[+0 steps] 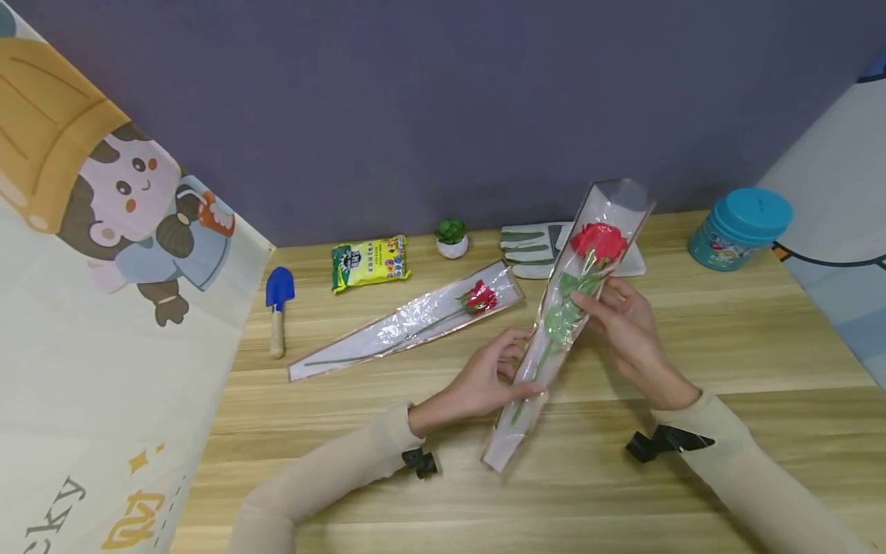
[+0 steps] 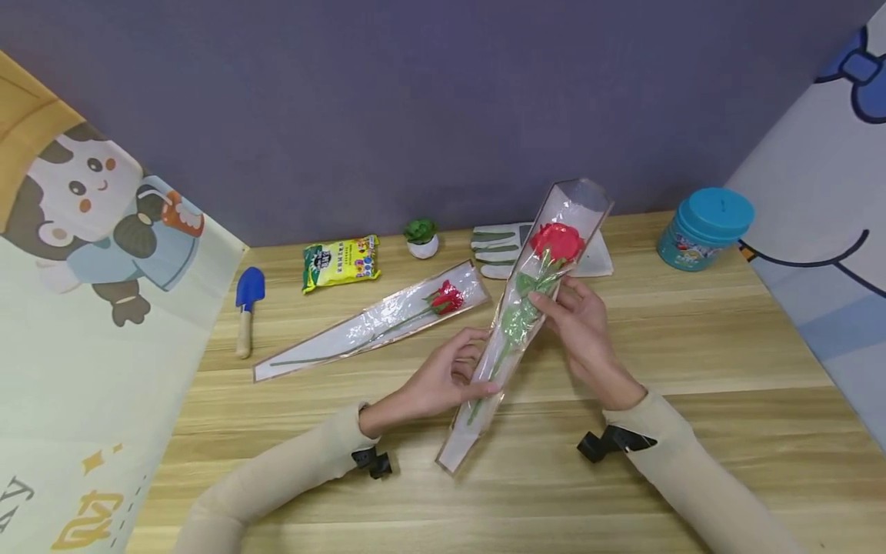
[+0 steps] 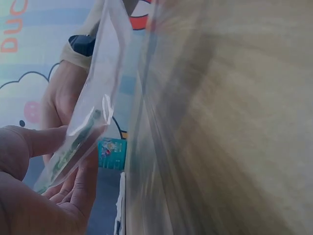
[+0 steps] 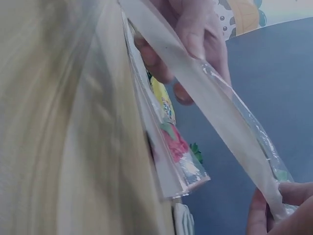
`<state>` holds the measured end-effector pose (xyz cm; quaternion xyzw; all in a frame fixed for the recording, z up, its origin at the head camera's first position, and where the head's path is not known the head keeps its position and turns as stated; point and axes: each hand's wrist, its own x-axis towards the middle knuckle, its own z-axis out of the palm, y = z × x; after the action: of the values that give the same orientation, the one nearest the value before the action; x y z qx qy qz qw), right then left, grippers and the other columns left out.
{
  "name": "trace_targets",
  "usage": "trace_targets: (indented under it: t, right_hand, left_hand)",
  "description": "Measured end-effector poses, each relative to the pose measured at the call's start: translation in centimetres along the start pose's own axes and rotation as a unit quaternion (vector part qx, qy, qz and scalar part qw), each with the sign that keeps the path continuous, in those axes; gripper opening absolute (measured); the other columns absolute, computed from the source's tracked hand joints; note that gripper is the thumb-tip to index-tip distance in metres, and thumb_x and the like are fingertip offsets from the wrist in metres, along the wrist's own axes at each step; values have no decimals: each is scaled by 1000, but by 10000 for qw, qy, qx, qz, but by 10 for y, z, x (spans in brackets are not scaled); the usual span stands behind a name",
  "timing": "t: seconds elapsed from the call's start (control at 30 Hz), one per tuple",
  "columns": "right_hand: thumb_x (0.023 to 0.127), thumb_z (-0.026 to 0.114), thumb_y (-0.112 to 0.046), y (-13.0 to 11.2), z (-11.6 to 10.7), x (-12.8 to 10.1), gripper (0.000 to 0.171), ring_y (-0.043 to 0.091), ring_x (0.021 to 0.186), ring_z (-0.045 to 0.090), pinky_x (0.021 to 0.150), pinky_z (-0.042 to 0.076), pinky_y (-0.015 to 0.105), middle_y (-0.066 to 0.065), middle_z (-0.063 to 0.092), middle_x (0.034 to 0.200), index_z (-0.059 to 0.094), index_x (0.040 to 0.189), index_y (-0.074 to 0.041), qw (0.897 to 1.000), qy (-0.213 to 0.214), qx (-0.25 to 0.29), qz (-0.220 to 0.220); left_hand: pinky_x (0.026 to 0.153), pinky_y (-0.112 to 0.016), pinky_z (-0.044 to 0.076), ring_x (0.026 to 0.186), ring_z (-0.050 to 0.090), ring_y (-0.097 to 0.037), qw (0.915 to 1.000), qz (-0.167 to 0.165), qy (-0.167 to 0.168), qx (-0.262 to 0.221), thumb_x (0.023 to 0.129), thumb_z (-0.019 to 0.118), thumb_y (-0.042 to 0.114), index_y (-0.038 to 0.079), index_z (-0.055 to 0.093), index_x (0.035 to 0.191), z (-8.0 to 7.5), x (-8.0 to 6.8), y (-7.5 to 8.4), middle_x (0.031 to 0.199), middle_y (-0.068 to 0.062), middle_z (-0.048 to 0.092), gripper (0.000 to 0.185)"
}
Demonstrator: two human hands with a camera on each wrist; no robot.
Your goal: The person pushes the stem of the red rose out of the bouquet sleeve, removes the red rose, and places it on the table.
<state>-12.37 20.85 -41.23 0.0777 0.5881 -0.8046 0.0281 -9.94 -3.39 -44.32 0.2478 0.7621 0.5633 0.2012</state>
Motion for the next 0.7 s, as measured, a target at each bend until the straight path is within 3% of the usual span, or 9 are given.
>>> trace_targets:
  t: [0.23, 0.47, 0.7]
  right_hand:
    - [94, 75, -7, -12, 4, 5, 40, 1, 90, 71, 78, 60, 16, -14, 77, 104, 54, 125, -21, 9993, 167, -278, -174]
    - [93, 76, -3, -23, 9, 14, 39, 2, 87, 73, 76, 61, 17, -9, 80, 101, 56, 125, -15, 9987, 122, 129, -485]
    - [93, 76, -3, -29, 14, 16, 41, 3, 88, 74, 76, 63, 18, -6, 79, 104, 56, 127, -13, 9979, 35, 130, -626]
  left_hand:
    - [77, -20, 62, 79, 66, -2, 9997, -89, 21, -214, 86, 82, 1, 6, 52, 143, -2, -8, -2, 113, -20, 74, 65]
    - [74, -21, 62, 75, 66, -4, 9984, -228, 52, -517, 84, 81, -2, 6, 52, 142, -4, -15, -1, 110, -24, 74, 65]
    - [74, -22, 62, 74, 67, -5, 9959, -182, 109, -877, 87, 79, -3, 5, 51, 141, -3, -17, 2, 109, -28, 74, 62]
